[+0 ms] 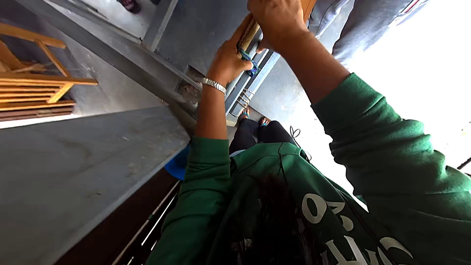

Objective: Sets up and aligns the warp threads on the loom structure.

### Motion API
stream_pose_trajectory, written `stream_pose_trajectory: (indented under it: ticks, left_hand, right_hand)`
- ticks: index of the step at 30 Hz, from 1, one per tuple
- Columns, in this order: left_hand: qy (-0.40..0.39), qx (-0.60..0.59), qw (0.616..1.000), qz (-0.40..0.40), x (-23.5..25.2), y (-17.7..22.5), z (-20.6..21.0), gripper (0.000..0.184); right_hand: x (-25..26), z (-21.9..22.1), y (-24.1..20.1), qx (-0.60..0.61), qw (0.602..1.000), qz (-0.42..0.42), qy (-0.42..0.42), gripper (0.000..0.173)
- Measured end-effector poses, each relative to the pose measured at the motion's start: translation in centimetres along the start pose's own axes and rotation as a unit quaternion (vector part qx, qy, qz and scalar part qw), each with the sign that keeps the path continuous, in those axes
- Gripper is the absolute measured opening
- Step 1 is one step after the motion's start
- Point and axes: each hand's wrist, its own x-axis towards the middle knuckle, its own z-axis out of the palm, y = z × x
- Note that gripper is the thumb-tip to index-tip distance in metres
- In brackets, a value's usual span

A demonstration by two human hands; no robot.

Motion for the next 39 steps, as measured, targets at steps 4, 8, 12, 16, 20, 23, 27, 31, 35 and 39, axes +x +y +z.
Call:
stream_pose_trajectory:
  ticks: [4, 8, 12, 16, 20, 23, 27, 31, 35, 39]
  left_hand:
    - [0.005, 0.032, 0.999, -0.013, 0.2, -0.1, 0.0, 0.110]
    - [0.020, 0.074, 0.996, -0.034, 0.0, 0.0, 0.2, 0.107]
    - [0.028, 0.077, 0.995, -0.055, -0.4, 0.8, 0.4, 0.103]
    - [0.008, 0.054, 0.998, -0.036, 0.9, -0.4, 0.5, 0.105]
    - [-0.006, 0.056, 0.998, -0.037, 0.6, -0.2, 0.5, 0.106]
    - [-0.004, 0.054, 0.998, -0.037, 0.4, 0.0, 0.4, 0.107]
    - [-0.015, 0.065, 0.997, -0.049, 0.2, 0.7, 0.4, 0.107]
    - [-0.014, 0.070, 0.996, -0.046, 0.0, 0.6, 0.4, 0.107]
    - [-0.009, 0.064, 0.997, -0.032, 0.3, 0.4, 0.4, 0.109]
    - [-0.002, 0.050, 0.999, -0.018, 0.2, 0.2, 0.6, 0.110]
  right_hand:
    - [0.2, 0.5, 0.6, -0.044, 0.997, -0.048, 0.046, 0.074]
    - [-0.1, 1.2, 0.6, -0.031, 0.994, -0.059, 0.085, 0.074]
    - [-0.2, 1.1, 0.9, -0.016, 0.993, -0.057, 0.100, 0.077]
    - [0.2, 1.2, 0.9, -0.020, 0.994, -0.053, 0.093, 0.075]
    - [0.2, 1.2, 0.8, -0.017, 0.998, -0.045, 0.033, 0.069]
    - [0.1, 1.2, 0.7, -0.022, 0.998, -0.049, 0.044, 0.064]
    - [-0.2, 1.0, 0.6, -0.041, 0.998, -0.042, 0.039, 0.069]
    - [-0.4, 0.8, 0.0, -0.054, 0.998, -0.026, 0.022, 0.072]
    - [-0.5, 0.3, 0.0, -0.054, 0.998, -0.024, 0.020, 0.071]
    - [-0.7, 0.5, 0.0, -0.047, 0.998, -0.026, 0.032, 0.069]
